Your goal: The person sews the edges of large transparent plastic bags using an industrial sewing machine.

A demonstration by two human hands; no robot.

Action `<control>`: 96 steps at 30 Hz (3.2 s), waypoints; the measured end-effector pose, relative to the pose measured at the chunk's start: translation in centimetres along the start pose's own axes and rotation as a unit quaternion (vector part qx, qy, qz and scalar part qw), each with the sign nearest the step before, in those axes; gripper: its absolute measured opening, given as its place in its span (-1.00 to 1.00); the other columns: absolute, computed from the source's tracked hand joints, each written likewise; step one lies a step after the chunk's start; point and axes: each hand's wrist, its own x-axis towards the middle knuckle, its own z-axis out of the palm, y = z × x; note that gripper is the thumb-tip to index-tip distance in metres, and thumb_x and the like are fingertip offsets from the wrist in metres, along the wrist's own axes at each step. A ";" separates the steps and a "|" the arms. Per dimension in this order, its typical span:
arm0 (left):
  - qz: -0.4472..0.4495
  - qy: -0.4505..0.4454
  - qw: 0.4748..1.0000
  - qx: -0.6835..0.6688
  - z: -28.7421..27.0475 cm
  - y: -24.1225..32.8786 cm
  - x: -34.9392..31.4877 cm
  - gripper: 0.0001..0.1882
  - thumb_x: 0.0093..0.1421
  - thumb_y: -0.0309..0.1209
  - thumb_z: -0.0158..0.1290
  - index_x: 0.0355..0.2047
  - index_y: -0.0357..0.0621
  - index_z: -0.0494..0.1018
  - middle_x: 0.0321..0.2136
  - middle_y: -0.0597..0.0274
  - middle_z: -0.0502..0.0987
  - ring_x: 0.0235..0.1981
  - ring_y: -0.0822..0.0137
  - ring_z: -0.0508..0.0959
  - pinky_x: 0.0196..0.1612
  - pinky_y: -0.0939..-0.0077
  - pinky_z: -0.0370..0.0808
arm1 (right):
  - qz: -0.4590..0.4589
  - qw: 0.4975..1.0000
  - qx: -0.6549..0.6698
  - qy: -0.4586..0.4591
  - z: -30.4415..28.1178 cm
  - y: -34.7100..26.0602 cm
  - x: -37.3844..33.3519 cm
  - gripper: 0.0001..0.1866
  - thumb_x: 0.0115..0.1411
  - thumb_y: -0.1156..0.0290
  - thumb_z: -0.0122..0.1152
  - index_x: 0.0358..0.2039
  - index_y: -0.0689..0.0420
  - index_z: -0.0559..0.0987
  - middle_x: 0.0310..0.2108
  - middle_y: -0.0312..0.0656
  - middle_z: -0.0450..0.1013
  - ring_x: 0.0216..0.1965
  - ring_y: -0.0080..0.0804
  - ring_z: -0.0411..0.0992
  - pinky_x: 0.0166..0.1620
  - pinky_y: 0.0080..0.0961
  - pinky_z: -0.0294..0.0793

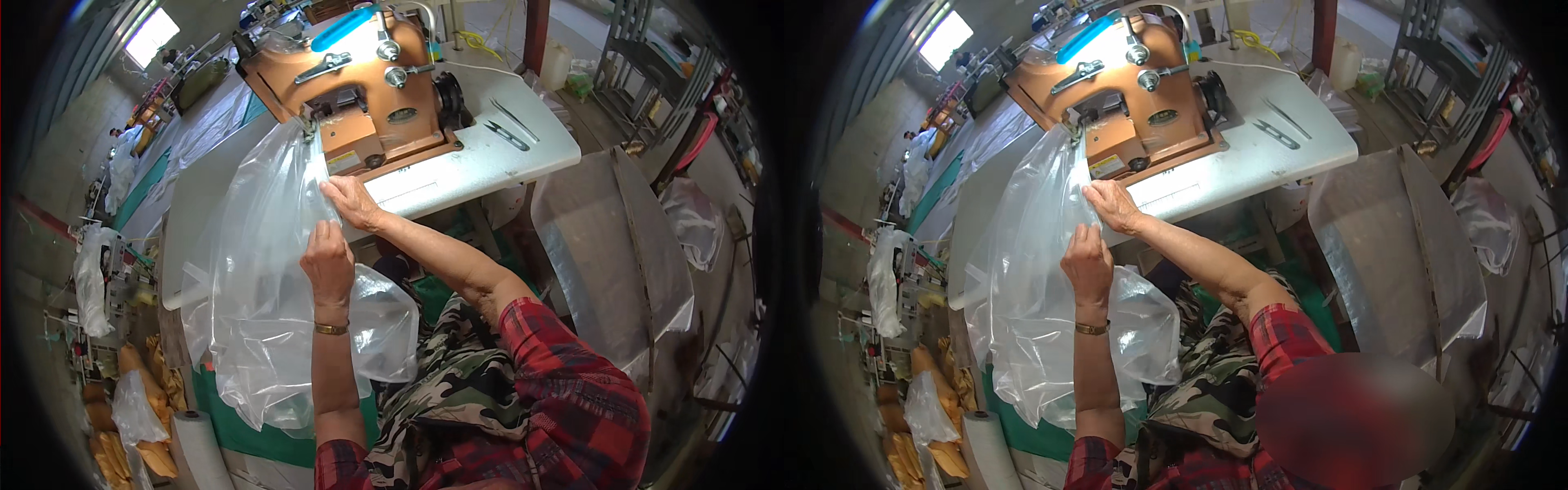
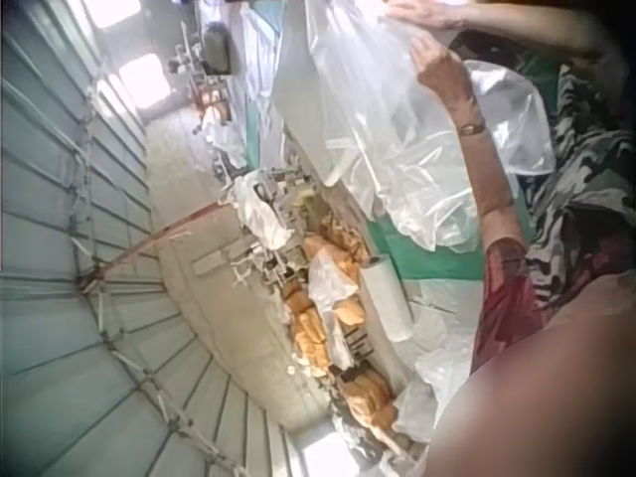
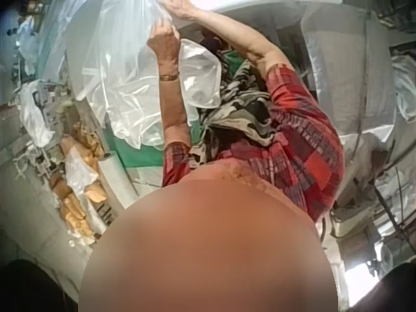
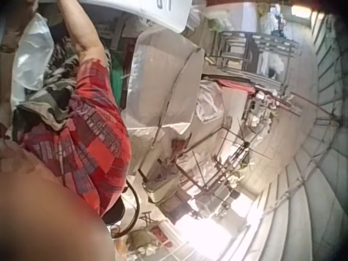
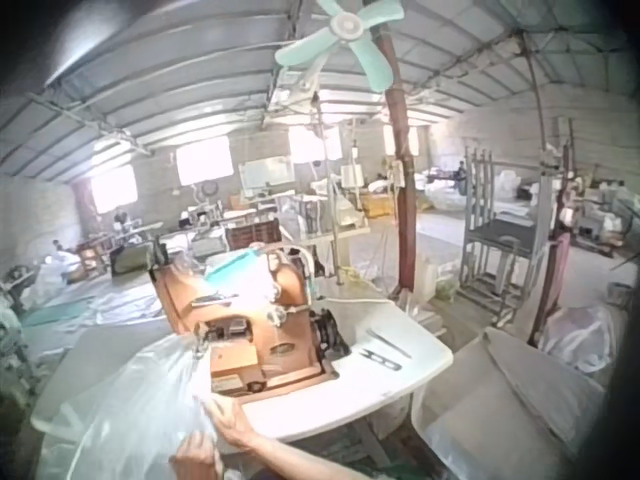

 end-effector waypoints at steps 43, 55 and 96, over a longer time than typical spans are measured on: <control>-0.102 0.161 0.924 -0.330 12.8 -16.1 18.5 -0.81 0.00 -0.52 0.01 -0.37 -0.19 0.57 -0.43 -0.05 0.57 -0.39 -0.07 0.57 -0.34 0.21 0.47 | 0.079 0.995 0.036 -0.043 -1.3 -0.7 0.2 -0.57 0.40 0.23 -0.01 -0.59 0.18 0.27 -0.63 -0.45 0.09 -0.53 -0.66 0.01 -0.47 -0.60 0.07; -0.081 0.228 0.910 -0.337 12.9 -16.8 17.4 -0.81 -0.04 -0.55 0.03 -0.37 -0.22 0.54 -0.42 0.02 0.56 -0.36 -0.08 0.55 -0.31 0.22 0.48 | -0.078 0.862 -0.388 0.317 -15.1 -1.0 -5.8 -0.76 0.32 0.36 -0.02 -0.16 0.25 0.50 -0.19 -0.05 0.46 -0.15 -0.16 0.44 -0.02 -0.34 0.40; 0.007 0.255 0.954 -0.157 12.5 -15.1 16.9 -0.75 0.07 -0.46 0.17 -0.20 0.03 0.61 -0.19 0.29 0.47 -0.32 0.26 0.55 -0.25 0.37 0.51 | -0.041 0.607 -0.787 0.106 -28.5 0.7 -6.8 -0.92 0.10 0.47 0.04 -0.38 0.16 0.46 -0.35 -0.10 0.45 -0.22 -0.16 0.44 -0.22 -0.23 0.45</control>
